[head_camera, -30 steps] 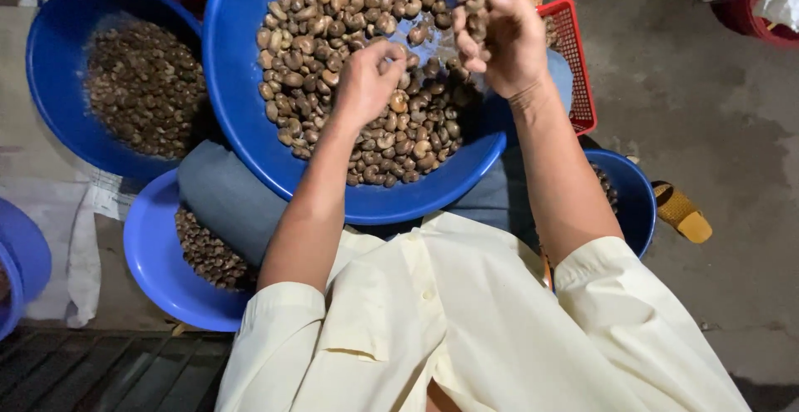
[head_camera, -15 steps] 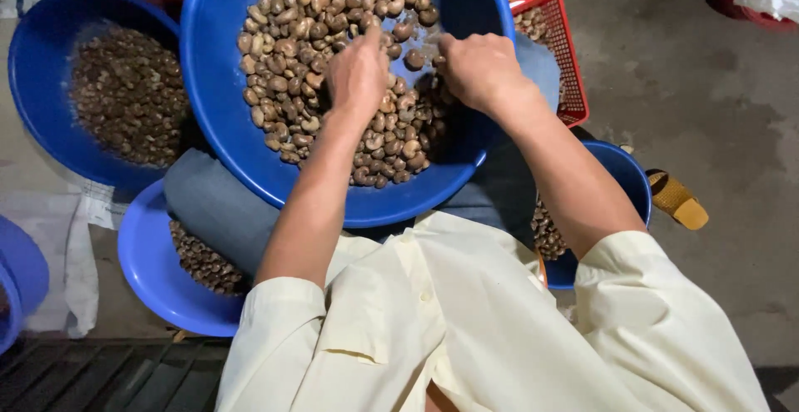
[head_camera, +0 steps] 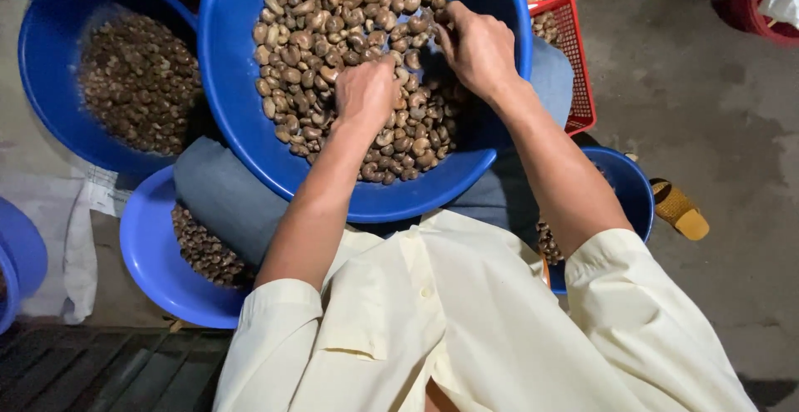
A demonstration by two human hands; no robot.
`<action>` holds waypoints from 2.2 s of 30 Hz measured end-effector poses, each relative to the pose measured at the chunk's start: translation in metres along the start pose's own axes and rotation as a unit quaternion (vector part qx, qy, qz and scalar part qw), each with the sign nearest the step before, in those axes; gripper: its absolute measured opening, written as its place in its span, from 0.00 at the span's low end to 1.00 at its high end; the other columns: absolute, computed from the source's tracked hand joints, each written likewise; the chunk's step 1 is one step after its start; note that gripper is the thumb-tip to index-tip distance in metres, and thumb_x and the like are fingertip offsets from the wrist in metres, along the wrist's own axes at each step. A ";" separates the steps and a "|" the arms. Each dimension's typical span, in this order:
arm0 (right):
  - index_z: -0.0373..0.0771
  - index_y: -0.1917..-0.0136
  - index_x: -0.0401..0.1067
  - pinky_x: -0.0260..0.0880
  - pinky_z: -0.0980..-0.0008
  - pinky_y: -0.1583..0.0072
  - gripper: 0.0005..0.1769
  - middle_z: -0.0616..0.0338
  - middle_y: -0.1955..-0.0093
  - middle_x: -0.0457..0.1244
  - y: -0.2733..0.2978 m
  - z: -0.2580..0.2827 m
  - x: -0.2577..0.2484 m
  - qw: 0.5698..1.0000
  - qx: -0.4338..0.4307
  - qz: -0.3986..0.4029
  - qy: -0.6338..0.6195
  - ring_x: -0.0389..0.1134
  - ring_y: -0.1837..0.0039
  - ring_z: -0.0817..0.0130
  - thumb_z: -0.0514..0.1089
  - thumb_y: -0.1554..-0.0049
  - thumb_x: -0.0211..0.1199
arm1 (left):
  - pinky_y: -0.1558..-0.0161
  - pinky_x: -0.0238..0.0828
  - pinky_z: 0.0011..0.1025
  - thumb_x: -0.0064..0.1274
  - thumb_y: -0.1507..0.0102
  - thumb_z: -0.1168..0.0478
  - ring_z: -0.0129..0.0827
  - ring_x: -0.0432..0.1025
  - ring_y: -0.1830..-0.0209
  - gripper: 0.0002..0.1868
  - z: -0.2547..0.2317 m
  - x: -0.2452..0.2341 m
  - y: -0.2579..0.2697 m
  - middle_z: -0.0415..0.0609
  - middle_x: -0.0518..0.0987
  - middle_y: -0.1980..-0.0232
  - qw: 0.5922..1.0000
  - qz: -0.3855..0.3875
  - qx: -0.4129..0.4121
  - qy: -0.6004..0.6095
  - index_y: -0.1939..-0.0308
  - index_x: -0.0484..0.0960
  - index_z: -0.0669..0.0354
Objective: Manually sorting through a large quantity of nuts in a plastic bowl to remove defects or categorize them.
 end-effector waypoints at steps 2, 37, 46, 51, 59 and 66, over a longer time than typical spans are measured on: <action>0.36 0.51 0.71 0.68 0.53 0.65 0.06 0.51 0.65 0.69 0.004 -0.002 -0.006 0.999 0.005 -0.046 -0.002 0.70 0.68 0.48 0.40 0.38 0.65 | 0.92 0.61 0.27 0.42 0.32 0.70 0.28 0.61 0.93 0.14 -0.008 -0.009 0.001 0.42 0.71 0.84 0.999 -0.021 -0.004 -0.027 0.52 0.81 0.78; 0.39 0.49 0.75 0.68 0.65 0.63 0.26 0.61 0.67 0.66 0.023 0.034 0.036 0.940 0.144 0.206 -0.231 0.67 0.68 0.68 0.63 0.39 0.52 | 0.76 0.65 0.21 0.47 0.37 0.65 0.29 0.75 0.66 0.11 0.026 -0.081 0.017 0.51 0.82 0.56 0.714 -0.071 -0.042 0.695 0.50 0.77 0.57; 0.40 0.60 0.66 0.59 0.78 0.71 0.24 0.63 0.67 0.60 0.046 0.048 0.044 0.549 0.312 0.111 -0.768 0.58 0.71 0.75 0.64 0.43 0.58 | 0.43 0.68 0.34 0.39 0.34 0.80 0.34 0.68 0.44 0.32 -0.062 -0.120 0.059 0.54 0.69 0.25 0.650 -0.090 0.238 0.716 0.25 0.64 0.59; 0.36 0.55 0.76 0.61 0.84 0.73 0.17 0.60 0.67 0.67 0.071 0.002 0.000 0.540 0.251 0.027 -0.803 0.64 0.72 0.76 0.53 0.40 0.66 | 0.45 0.79 0.33 0.48 0.35 0.78 0.38 0.76 0.47 0.19 -0.041 -0.132 0.071 0.52 0.79 0.43 0.822 -0.286 0.194 0.452 0.41 0.76 0.61; 0.38 0.42 0.74 0.67 0.84 0.66 0.14 0.56 0.51 0.68 0.209 -0.135 -0.059 0.540 0.200 -0.145 -0.804 0.71 0.58 0.71 0.49 0.31 0.58 | 0.51 0.73 0.44 0.62 0.40 0.62 0.47 0.73 0.56 0.17 -0.080 -0.022 0.053 0.52 0.75 0.54 0.977 -0.025 0.195 0.080 0.47 0.84 0.57; 0.53 0.58 0.66 0.57 0.92 0.62 0.15 0.70 0.52 0.66 0.374 -0.259 0.039 0.548 0.457 -0.140 -0.687 0.69 0.53 0.78 0.60 0.34 0.57 | 0.56 0.75 0.49 0.64 0.41 0.56 0.49 0.75 0.52 0.15 -0.049 0.043 0.013 0.48 0.76 0.58 0.980 -0.048 0.169 0.093 0.52 0.81 0.51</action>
Point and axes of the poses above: each hand's wrist, its own y-axis away from the middle knuckle, its own x-axis out of the palm, z = x × y, the point moved 9 cm from there along -y, towards the middle knuckle
